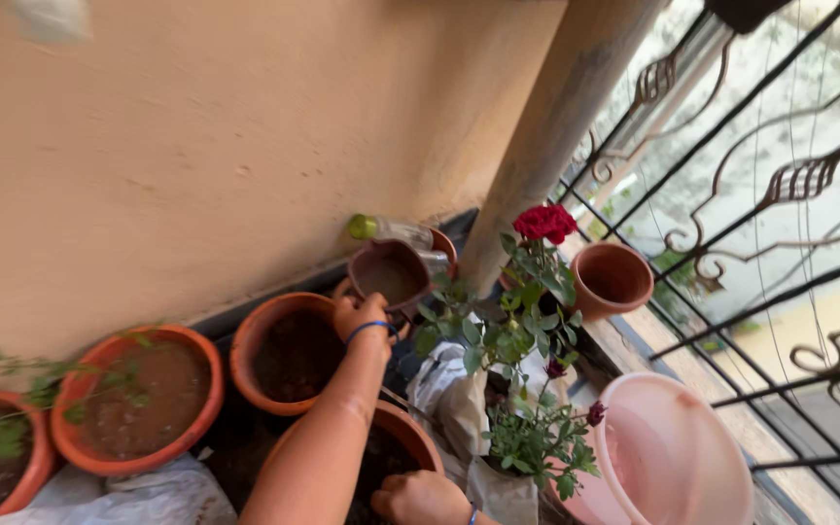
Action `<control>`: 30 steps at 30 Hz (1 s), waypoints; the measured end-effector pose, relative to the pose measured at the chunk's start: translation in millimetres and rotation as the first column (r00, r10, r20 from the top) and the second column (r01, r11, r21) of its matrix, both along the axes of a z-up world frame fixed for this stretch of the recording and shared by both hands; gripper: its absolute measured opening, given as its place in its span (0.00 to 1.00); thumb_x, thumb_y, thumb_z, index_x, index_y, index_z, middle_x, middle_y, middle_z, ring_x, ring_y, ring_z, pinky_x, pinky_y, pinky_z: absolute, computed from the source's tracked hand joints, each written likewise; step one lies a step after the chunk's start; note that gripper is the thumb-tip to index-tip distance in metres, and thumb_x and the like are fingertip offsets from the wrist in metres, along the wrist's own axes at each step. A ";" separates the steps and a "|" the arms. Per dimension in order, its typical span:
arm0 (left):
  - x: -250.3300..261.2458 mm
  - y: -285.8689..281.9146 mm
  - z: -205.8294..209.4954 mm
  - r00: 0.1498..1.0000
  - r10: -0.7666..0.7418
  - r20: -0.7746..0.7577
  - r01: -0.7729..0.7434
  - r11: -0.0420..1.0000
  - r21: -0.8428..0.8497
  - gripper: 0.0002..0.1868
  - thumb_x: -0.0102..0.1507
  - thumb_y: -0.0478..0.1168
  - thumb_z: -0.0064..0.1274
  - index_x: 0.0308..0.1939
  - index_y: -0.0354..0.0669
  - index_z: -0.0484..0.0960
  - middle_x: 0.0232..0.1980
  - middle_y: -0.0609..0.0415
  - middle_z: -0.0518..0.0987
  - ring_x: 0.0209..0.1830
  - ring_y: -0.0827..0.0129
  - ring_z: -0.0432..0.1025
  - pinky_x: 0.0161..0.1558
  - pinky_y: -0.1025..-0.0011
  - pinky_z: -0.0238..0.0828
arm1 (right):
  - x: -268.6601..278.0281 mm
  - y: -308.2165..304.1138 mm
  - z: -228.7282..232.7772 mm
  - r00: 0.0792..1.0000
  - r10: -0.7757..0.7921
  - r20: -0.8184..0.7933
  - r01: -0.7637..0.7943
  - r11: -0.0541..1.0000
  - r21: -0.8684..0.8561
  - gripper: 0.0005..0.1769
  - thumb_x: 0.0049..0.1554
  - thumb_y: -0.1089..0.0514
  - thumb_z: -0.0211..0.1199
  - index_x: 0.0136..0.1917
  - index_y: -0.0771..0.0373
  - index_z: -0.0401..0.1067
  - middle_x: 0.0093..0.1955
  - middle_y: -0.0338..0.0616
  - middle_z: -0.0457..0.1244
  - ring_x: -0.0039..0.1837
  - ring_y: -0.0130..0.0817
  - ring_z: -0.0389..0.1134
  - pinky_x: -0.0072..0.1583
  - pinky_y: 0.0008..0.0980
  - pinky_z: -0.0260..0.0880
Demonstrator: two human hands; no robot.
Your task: The person removes a rose plant from a plastic bag and places it into a terracotta pot. They use a small metal trowel to add soil around the plant's roots and press the soil down by hand to secure the plant in the new pot.
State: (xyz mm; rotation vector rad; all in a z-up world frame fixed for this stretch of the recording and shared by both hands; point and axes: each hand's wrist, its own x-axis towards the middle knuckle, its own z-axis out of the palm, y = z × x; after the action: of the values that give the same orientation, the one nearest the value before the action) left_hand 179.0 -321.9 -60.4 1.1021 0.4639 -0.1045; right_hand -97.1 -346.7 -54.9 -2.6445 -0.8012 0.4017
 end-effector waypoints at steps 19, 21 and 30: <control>7.1 -13.2 -27.1 0.955 -0.119 -0.271 0.168 0.971 0.167 0.15 0.61 0.36 0.59 0.44 0.26 0.76 0.38 0.42 0.79 0.23 0.61 0.75 0.17 0.63 0.77 | -22.7 -15.8 70.0 0.908 -0.111 0.405 0.092 0.993 0.068 0.08 0.47 0.55 0.58 0.41 0.56 0.72 0.53 0.44 0.69 0.59 0.46 0.72 0.58 0.45 0.72; -2.1 -7.8 -22.7 0.960 -0.117 -0.256 0.122 0.993 0.003 0.14 0.61 0.36 0.59 0.46 0.31 0.75 0.37 0.43 0.79 0.22 0.60 0.74 0.18 0.65 0.72 | -35.0 -35.5 74.7 0.991 -0.133 -0.030 0.135 0.981 0.139 0.09 0.53 0.58 0.62 0.47 0.64 0.73 0.51 0.50 0.68 0.57 0.49 0.71 0.59 0.42 0.72; -113.2 -19.9 -54.2 0.759 -0.651 -0.016 0.626 0.722 0.295 0.05 0.53 0.28 0.53 0.31 0.27 0.82 0.27 0.45 0.79 0.22 0.62 0.76 0.24 0.68 0.73 | -99.3 -117.9 -17.0 0.898 -0.360 -0.253 0.408 0.896 0.176 0.23 0.53 0.63 0.65 0.63 0.61 0.74 0.62 0.54 0.69 0.62 0.55 0.70 0.62 0.44 0.70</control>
State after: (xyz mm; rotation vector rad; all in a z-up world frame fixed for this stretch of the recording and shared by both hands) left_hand 65.8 -341.9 -114.6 1.5145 -0.0135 -0.6181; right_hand -196.4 -464.6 -71.9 -2.4134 -0.2239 0.4465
